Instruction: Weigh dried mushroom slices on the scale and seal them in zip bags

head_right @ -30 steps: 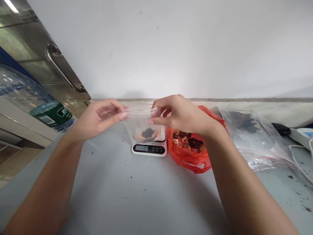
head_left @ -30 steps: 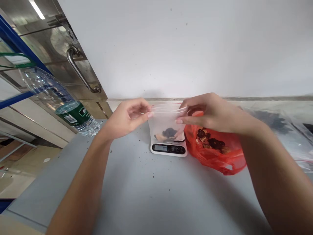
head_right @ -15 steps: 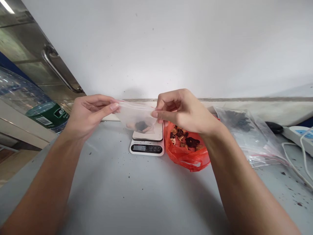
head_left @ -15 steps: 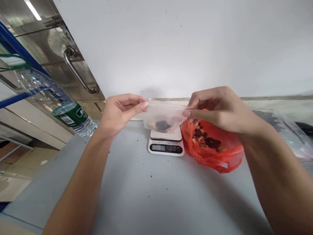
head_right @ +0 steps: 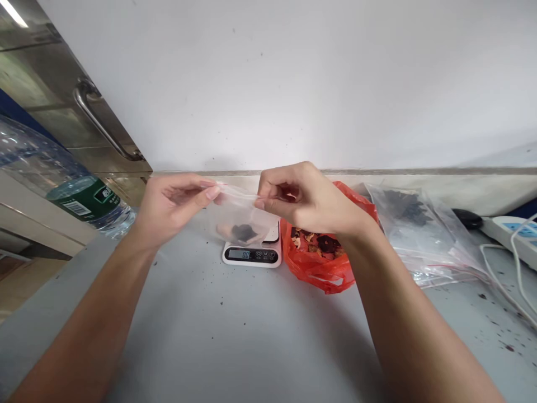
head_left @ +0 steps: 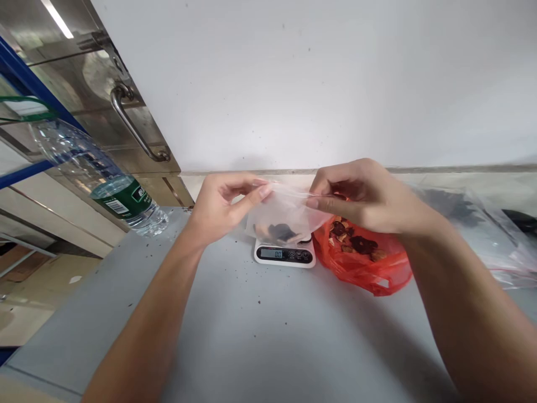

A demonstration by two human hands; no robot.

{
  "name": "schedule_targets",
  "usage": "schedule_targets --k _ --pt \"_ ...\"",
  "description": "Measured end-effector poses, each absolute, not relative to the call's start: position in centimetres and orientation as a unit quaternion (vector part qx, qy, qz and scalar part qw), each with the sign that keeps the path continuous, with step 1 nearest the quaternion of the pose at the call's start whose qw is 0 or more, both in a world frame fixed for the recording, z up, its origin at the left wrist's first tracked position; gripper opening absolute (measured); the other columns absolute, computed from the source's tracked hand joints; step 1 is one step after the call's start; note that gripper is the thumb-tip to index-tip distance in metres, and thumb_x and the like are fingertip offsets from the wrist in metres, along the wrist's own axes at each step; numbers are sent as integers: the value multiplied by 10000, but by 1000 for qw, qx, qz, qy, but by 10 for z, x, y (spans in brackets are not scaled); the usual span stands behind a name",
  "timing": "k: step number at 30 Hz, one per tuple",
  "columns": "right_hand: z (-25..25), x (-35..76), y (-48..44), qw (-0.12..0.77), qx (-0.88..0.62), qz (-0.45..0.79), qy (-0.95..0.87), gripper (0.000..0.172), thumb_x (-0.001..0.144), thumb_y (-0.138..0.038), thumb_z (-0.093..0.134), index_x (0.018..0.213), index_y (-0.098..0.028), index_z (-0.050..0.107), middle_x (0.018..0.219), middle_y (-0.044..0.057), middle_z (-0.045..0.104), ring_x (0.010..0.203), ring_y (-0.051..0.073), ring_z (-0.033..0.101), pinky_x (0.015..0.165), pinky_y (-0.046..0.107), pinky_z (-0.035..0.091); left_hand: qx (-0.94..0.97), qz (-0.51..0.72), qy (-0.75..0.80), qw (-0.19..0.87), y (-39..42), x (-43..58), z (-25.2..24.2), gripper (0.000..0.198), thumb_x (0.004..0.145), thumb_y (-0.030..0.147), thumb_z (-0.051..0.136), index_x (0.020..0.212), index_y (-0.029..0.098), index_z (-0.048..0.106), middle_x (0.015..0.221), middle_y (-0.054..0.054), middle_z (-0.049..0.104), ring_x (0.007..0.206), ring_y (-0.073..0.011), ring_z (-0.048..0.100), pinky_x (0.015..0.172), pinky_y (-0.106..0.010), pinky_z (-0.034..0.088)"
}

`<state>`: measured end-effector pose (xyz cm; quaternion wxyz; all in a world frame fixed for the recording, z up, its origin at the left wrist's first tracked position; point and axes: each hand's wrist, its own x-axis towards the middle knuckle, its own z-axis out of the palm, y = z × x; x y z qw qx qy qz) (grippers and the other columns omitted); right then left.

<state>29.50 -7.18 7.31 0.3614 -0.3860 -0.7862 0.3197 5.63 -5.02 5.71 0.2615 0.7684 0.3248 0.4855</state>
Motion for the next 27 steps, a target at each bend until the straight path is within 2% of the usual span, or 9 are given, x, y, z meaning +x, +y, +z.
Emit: schedule_targets --k 3,6,9,12,16,18,22,27 --pt "72 294 -72 362 -386 336 -779 313 841 -320 727 599 -227 551 550 -41 460 524 108 381 499 295 296 772 500 315 235 -52 61 54 129 863 286 765 777 198 803 801 -44 815 762 -196 760 691 -283 603" --pt "71 293 -72 350 -385 329 -788 250 889 -360 684 686 -234 609 555 -45 433 525 118 371 500 302 287 784 495 308 215 -55 66 53 134 891 257 726 793 188 784 750 -32 796 688 -172 732 638 -268 570" --pt "73 293 -73 338 -385 307 -802 305 899 -367 675 653 -247 538 549 -45 388 522 127 338 503 318 268 795 479 306 214 -58 69 53 126 907 238 697 826 193 781 794 -32 802 701 -167 727 637 -264 562" --pt "76 292 -76 340 -405 306 -792 379 881 -416 710 622 -254 484 551 -37 396 526 136 347 504 323 271 799 471 311 206 -61 71 52 109 890 227 701 830 199 787 829 -32 805 729 -169 717 664 -268 564" --pt "76 288 -76 322 -413 315 -792 353 876 -491 720 668 -257 556 558 -35 453 523 137 384 504 316 283 812 455 310 192 -61 70 53 143 899 223 680 822 199 799 796 -24 801 724 -168 714 669 -264 554" --pt "76 286 -75 319 -395 299 -808 300 899 -460 676 701 -252 587 565 -36 473 525 136 390 517 315 295 820 440 314 187 -62 69 54 147 897 231 688 820 201 810 812 -27 815 743 -178 733 677 -263 557" --pt "77 285 -75 325 -381 264 -824 254 892 -357 634 669 -256 565 542 -43 418 516 134 340 535 326 290 819 433 331 178 -63 67 57 151 899 250 702 823 211 827 835 -25 829 768 -192 760 698 -267 579" --pt "78 285 -76 312 -427 280 -801 296 886 -441 676 673 -260 579 546 -23 496 517 147 404 528 334 306 812 449 326 183 -61 66 56 162 911 225 692 832 209 833 809 -20 825 724 -175 750 656 -251 576"
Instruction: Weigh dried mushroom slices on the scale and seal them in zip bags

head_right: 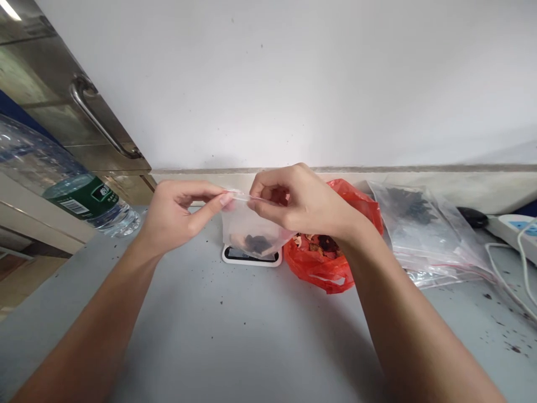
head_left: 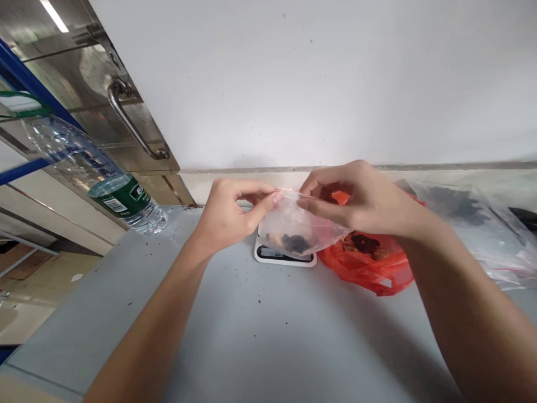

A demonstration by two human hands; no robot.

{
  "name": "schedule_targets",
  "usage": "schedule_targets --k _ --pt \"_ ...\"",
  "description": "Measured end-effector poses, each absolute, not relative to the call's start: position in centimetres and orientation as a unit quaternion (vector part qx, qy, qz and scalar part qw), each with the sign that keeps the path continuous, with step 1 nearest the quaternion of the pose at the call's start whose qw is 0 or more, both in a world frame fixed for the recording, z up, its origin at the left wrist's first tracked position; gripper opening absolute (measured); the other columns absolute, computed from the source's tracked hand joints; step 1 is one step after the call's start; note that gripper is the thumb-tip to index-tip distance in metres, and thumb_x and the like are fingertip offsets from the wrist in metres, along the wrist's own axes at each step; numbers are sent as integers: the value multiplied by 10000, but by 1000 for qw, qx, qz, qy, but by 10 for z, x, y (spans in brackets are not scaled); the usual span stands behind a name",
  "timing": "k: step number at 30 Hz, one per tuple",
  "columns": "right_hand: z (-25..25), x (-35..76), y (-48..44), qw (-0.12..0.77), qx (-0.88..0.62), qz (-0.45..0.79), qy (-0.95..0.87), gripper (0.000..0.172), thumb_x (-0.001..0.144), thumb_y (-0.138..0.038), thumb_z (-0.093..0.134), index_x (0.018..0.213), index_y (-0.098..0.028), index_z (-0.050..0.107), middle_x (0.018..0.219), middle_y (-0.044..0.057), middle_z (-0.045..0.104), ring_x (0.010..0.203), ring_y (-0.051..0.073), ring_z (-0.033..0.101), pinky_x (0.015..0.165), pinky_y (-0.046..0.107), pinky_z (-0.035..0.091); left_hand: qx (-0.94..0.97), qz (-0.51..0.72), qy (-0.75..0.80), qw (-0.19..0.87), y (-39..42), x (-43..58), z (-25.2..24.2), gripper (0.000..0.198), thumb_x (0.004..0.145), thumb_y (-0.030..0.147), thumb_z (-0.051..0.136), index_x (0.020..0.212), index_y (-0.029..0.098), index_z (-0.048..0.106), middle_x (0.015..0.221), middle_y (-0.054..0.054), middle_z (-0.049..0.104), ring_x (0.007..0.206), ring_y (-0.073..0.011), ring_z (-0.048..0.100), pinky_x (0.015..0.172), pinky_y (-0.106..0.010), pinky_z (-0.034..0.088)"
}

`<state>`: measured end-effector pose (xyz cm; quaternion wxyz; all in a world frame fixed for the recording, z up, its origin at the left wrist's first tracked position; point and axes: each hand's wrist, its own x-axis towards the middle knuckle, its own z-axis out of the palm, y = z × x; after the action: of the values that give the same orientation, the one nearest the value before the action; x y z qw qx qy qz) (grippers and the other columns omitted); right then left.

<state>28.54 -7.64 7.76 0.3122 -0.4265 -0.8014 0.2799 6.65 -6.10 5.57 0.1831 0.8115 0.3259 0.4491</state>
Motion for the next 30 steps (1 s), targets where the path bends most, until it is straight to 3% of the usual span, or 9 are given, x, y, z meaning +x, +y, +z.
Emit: schedule_targets --k 6,13,18,24,30 --pt "75 282 -75 311 -414 239 -821 305 897 -462 651 670 -263 605 585 -4 538 550 165 415 551 347 322 838 419 325 129 -63 67 55 199 924 258 680 783 212 812 710 -8 791 637 -164 698 539 -245 499" --pt "77 291 -73 304 -435 271 -803 279 886 -475 676 708 -260 659 601 0 608 540 167 498 531 340 364 830 428 343 103 -60 61 58 194 912 264 663 780 224 799 748 -8 800 681 -179 722 544 -254 509" --pt "75 295 -71 300 -414 238 -826 306 891 -460 652 660 -261 620 552 -13 527 505 148 388 518 340 316 829 428 326 148 -60 62 57 173 905 245 657 793 209 784 772 -17 802 694 -175 722 614 -259 553" --pt "74 299 -71 288 -418 296 -809 311 884 -546 685 764 -260 703 602 3 599 558 174 477 543 343 364 837 415 328 138 -57 59 58 159 934 247 650 807 201 735 773 -16 774 703 -160 691 624 -247 531" --pt "74 303 -68 282 -427 254 -821 293 899 -491 647 715 -268 599 564 -18 505 552 175 433 555 340 351 809 454 339 157 -52 55 56 163 919 285 694 793 195 745 795 -23 788 718 -161 719 666 -252 569"
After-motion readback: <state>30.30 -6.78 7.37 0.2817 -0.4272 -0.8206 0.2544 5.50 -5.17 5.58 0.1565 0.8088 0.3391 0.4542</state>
